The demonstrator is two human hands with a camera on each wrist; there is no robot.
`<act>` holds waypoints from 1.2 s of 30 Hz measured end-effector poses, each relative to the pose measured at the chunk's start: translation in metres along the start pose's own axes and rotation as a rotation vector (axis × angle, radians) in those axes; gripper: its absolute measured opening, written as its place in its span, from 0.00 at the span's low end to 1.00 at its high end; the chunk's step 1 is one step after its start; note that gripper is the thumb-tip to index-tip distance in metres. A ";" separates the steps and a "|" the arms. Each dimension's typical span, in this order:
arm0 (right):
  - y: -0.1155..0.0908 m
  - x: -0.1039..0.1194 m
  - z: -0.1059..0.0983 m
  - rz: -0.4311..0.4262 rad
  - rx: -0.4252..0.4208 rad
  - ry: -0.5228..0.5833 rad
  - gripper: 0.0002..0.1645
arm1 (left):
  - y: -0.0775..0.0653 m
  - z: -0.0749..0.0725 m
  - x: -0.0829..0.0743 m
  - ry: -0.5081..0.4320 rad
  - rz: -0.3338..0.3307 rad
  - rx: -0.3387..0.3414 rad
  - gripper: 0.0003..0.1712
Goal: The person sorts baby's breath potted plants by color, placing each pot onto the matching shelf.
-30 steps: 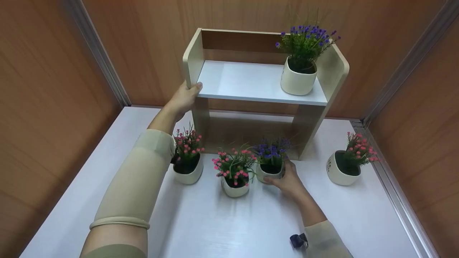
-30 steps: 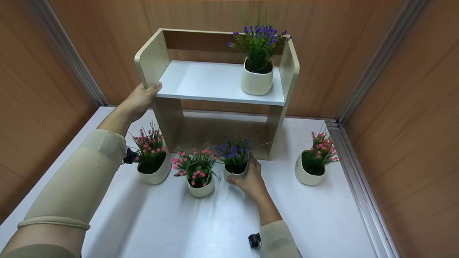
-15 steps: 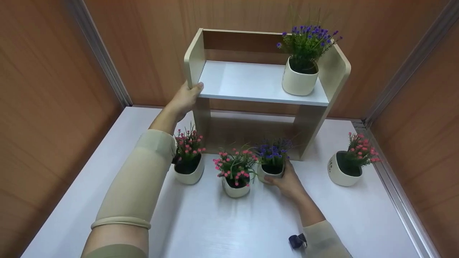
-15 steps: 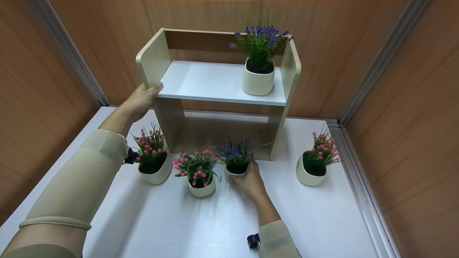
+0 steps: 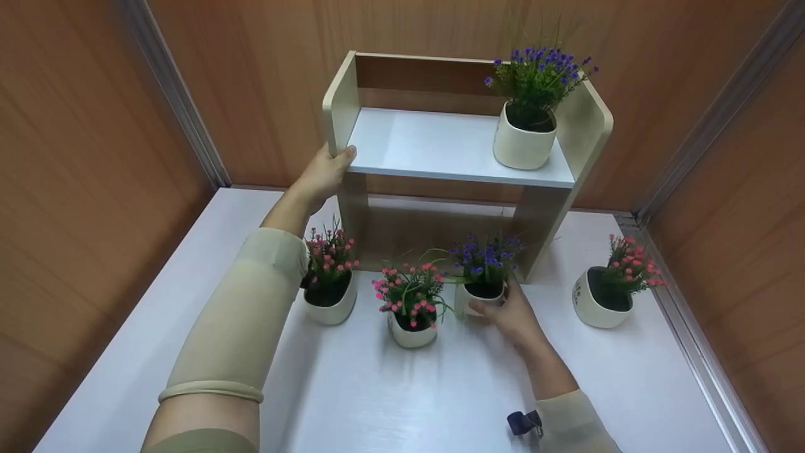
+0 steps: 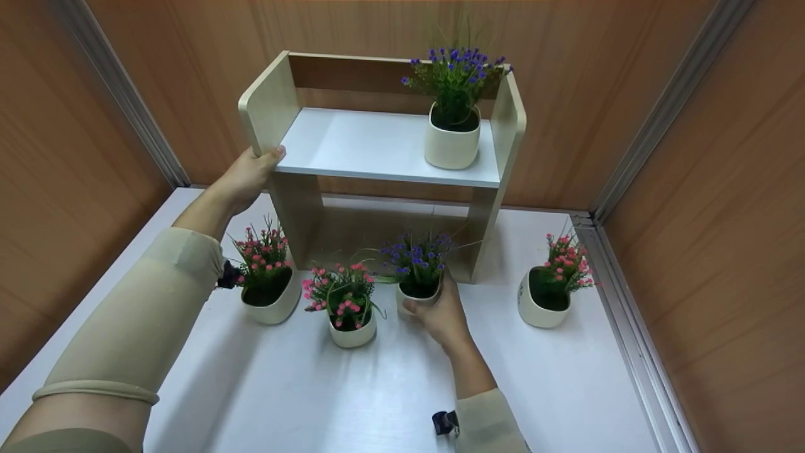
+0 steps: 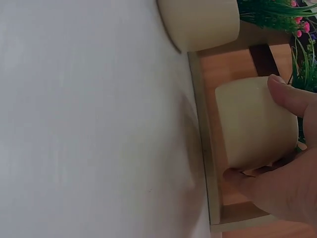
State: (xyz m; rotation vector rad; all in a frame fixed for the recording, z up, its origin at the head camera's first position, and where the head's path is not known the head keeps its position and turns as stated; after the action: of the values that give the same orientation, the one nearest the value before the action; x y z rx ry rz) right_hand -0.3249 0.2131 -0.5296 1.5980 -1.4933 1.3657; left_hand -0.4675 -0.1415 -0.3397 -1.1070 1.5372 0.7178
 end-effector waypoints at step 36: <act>-0.023 0.144 -0.006 -0.371 0.003 0.004 0.62 | -0.004 -0.002 -0.001 0.031 0.011 -0.019 0.42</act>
State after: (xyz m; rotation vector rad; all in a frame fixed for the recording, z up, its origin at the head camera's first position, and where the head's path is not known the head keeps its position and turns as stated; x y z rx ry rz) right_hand -0.3248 0.1693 -0.3907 1.7652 -1.1202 1.1579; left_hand -0.4647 -0.1444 -0.3380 -1.1297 1.5664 0.7270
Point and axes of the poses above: each hand's wrist, its own y-axis towards the middle knuckle, its own z-axis out of the palm, x = y × z, the point moved 9 cm from there along y, towards the middle knuckle, and after that the axes turned 14 degrees about x, right-handed, at the moved point
